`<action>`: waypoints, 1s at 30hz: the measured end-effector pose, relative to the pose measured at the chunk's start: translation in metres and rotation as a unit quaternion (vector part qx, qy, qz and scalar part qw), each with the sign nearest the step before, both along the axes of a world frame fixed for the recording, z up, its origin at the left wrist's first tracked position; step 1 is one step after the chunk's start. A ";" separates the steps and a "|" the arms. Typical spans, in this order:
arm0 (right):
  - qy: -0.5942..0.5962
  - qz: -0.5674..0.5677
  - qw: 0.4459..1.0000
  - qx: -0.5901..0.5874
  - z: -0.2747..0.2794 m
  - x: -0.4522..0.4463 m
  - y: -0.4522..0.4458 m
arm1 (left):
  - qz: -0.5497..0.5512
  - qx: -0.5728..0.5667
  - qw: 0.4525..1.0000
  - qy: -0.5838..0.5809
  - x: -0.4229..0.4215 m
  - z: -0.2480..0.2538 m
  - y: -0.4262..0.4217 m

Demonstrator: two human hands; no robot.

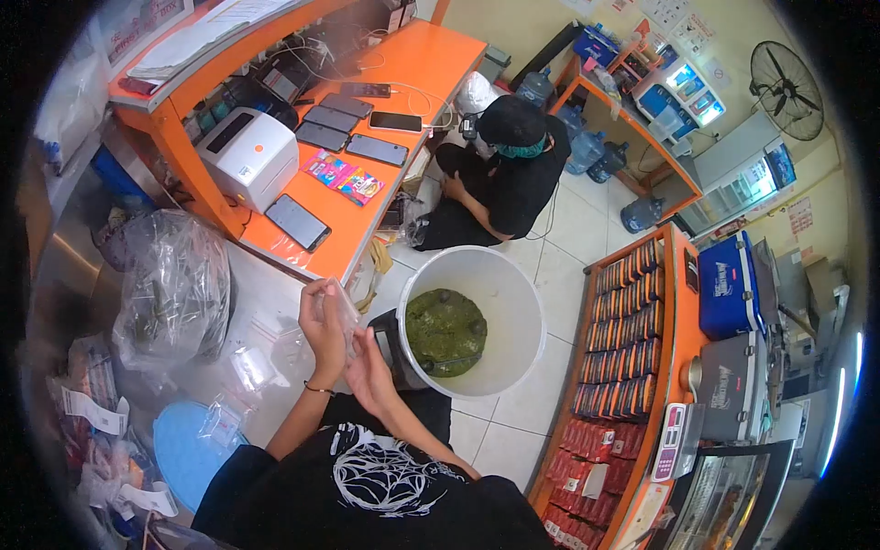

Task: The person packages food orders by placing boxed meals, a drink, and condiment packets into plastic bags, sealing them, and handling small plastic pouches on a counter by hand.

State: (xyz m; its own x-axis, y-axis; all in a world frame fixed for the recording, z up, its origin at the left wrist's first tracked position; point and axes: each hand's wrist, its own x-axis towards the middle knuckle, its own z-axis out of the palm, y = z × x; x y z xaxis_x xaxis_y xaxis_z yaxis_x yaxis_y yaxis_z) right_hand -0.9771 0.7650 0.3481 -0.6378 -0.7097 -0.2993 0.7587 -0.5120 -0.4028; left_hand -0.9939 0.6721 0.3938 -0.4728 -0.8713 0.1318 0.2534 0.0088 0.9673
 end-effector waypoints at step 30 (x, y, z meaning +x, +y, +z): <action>0.793 0.080 0.510 0.323 -0.068 -0.014 -0.129 | 0.192 -0.067 0.978 0.034 0.048 0.021 -0.153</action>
State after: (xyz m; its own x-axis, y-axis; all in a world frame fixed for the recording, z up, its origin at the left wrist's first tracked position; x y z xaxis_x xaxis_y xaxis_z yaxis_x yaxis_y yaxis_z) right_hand -0.9907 0.6365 0.2802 -0.3902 -0.8708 0.2992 -0.7735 0.1338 -0.6195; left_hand -0.9460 0.5195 0.4143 -0.0997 -0.9557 0.2771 0.2700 0.2420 0.9320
